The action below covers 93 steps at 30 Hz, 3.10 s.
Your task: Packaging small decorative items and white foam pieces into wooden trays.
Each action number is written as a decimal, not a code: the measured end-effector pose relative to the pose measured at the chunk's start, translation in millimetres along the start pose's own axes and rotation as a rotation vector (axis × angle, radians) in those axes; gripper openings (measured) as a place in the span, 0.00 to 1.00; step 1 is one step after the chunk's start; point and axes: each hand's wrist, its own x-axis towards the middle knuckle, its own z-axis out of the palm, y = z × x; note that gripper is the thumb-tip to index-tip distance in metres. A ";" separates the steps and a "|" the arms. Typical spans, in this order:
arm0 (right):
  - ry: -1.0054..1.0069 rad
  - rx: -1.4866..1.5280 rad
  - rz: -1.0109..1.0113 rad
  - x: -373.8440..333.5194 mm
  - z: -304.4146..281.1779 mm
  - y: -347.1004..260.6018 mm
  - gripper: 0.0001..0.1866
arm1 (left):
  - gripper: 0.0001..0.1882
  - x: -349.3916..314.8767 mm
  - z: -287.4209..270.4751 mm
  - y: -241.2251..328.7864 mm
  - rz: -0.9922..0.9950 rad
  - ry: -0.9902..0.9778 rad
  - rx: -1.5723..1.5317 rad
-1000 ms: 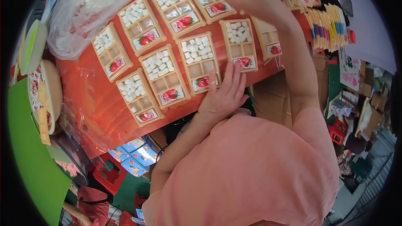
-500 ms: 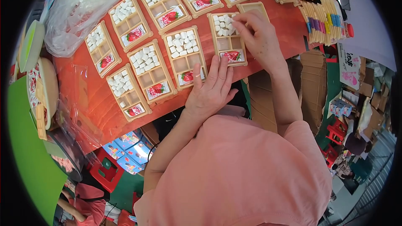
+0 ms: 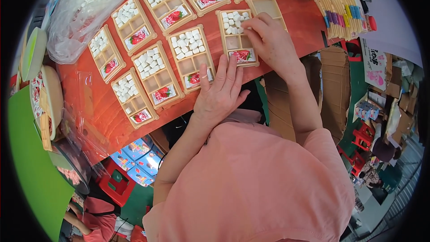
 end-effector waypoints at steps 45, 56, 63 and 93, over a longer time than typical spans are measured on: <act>-0.019 -0.027 0.043 -1.8 24.7 -30.8 0.13 | 0.25 -13.0 10.4 0.6 0.016 0.208 0.048; -0.032 -0.163 -0.018 20.1 15.6 -33.1 0.14 | 0.25 -7.4 7.9 -6.3 0.027 0.228 0.057; 0.230 0.148 -0.365 164.4 12.9 -17.4 0.09 | 0.23 -11.7 6.5 -3.7 0.073 0.244 0.058; -0.256 0.679 0.128 326.5 105.7 -27.3 0.13 | 0.24 -16.7 6.0 -3.2 0.107 0.257 0.096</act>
